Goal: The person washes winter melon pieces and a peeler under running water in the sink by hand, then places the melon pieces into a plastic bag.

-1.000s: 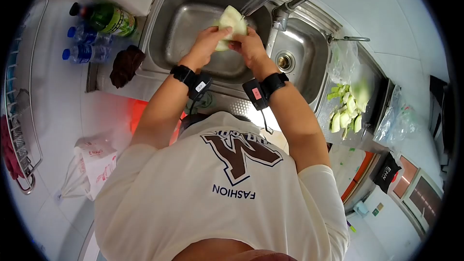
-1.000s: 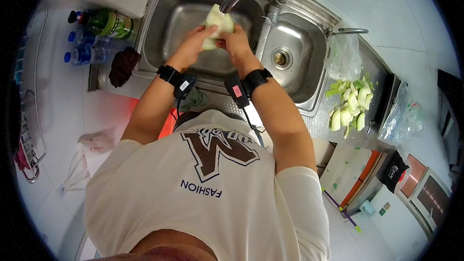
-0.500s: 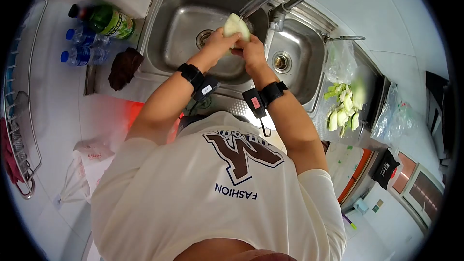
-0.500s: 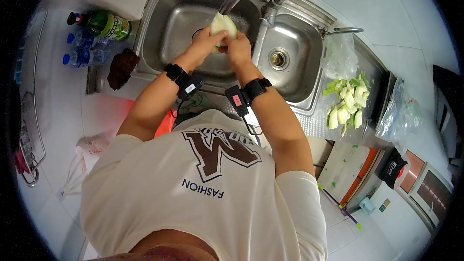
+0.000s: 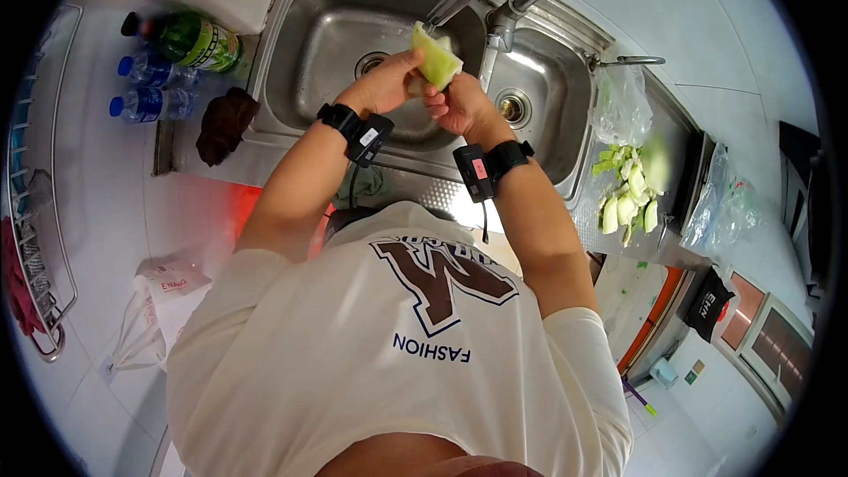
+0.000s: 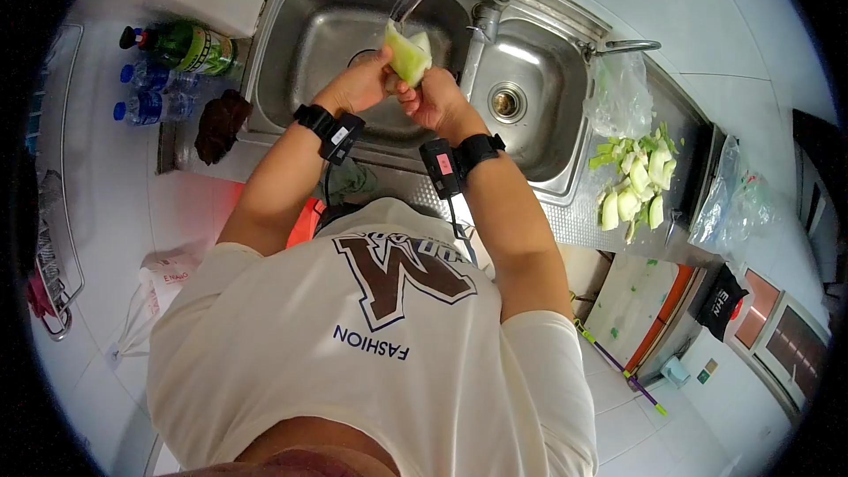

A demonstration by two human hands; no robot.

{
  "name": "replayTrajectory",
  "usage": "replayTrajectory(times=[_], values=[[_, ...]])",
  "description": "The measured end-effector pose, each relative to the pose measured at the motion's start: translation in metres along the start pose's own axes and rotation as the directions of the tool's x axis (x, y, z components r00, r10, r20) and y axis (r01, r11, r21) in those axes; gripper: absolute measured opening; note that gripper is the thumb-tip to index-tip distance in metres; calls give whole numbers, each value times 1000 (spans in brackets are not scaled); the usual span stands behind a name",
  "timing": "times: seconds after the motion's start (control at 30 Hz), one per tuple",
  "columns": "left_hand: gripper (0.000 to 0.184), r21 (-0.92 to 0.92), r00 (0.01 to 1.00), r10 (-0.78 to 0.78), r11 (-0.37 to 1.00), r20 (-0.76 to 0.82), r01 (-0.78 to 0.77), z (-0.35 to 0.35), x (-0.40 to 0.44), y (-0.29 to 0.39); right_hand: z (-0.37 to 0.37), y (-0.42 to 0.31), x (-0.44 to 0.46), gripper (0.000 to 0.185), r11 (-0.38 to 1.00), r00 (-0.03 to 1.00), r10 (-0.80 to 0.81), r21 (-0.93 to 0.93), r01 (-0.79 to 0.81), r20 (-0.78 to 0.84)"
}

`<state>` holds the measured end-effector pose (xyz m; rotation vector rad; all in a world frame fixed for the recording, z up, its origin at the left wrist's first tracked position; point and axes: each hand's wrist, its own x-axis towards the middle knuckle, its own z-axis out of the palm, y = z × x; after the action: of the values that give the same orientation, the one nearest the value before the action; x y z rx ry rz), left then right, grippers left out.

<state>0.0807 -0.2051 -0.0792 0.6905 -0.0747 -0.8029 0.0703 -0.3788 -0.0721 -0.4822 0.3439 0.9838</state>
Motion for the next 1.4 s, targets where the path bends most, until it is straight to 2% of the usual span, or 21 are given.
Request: replayTrajectory(times=[0.03, 0.1, 0.13, 0.2, 0.23, 0.3, 0.33, 0.4, 0.43, 0.5, 0.53, 0.6, 0.63, 0.7, 0.83, 0.9, 1.03, 1.1, 1.2, 1.33, 1.4], values=[[55, 0, 1000, 0, 1000, -1, 0, -6, 4, -3, 1, 0, 1, 31, 1000, 1000, 1, 0, -1, 0], [50, 46, 991, 4, 999, -135, 2, -10, 9, -5, 9, -1, 4, 34, 991, 979, -19, -133, -8, -202], [50, 47, 991, 3, 999, -135, 3, -9, 9, -2, 16, -1, 6, 34, 991, 979, -20, -132, -7, -202], [46, 41, 988, -32, 998, -149, 39, -7, 9, 4, 29, 0, 7, 35, 961, 891, -118, -277, -9, -438], [46, 41, 988, -33, 998, -149, 40, -4, 11, 4, 31, -1, 5, 35, 961, 891, -118, -276, -9, -438], [44, 118, 928, 217, 975, -302, -190, 5, 19, 1, 31, -2, 0, 37, 917, 789, -266, -399, 29, -554], [44, 116, 928, 218, 975, -302, -191, 4, 20, 2, 30, -3, -1, 37, 916, 788, -266, -400, 28, -555], [43, 349, 886, 304, 920, -351, -177, 5, 19, 6, 27, -2, -3, 41, 869, 725, -443, -451, 203, -528], [43, 348, 885, 304, 920, -352, -177, 7, 18, 7, 25, -2, -3, 41, 869, 725, -442, -451, 202, -528], [44, 596, 854, 285, 802, -436, 36, 14, 15, 9, 23, -3, -2, 35, 833, 715, -547, -366, 414, -436], [44, 595, 853, 284, 803, -437, 38, 20, 13, 11, 23, -2, -1, 35, 834, 716, -545, -365, 413, -436], [43, 790, 854, 307, 587, -420, 177, 32, 8, 13, 23, -1, 1, 30, 793, 716, -600, -388, 470, -357], [43, 790, 854, 307, 587, -420, 177, 37, 5, 17, 24, -2, 0, 30, 793, 716, -599, -388, 470, -357], [44, 904, 903, 313, 397, -296, 159, 44, 0, 22, 26, -4, -2, 25, 745, 759, -577, -576, 336, -303], [42, 916, 890, 351, 372, -291, 153, 31, 6, 8, 22, -7, 10, 26, 698, 749, -590, -658, 285, -302], [43, 875, 872, 353, 460, -338, 153, 29, 5, 9, 22, -5, 16, 23, 753, 705, -627, -492, 438, -332], [45, 843, 865, 386, 534, -319, 73, 26, 2, 8, 22, -7, 15, 20, 776, 741, -616, -367, 513, -267], [46, 911, 856, 458, 411, -242, 37, 18, 5, 3, 27, -10, 13, 29, 795, 743, -597, -347, 498, -301], [46, 937, 829, 507, 346, -235, 54, 13, 7, 1, 28, -13, 14, 28, 823, 759, -559, -333, 461, -332], [46, 928, 845, 470, 366, -254, 76, 12, 5, 6, 25, -14, 18, 27, 842, 776, -533, -299, 448, -338], [48, 954, 838, 489, 278, -241, 112, 18, 1, 9, 24, -14, 17, 26, 874, 803, -485, -238, 425, -346]])
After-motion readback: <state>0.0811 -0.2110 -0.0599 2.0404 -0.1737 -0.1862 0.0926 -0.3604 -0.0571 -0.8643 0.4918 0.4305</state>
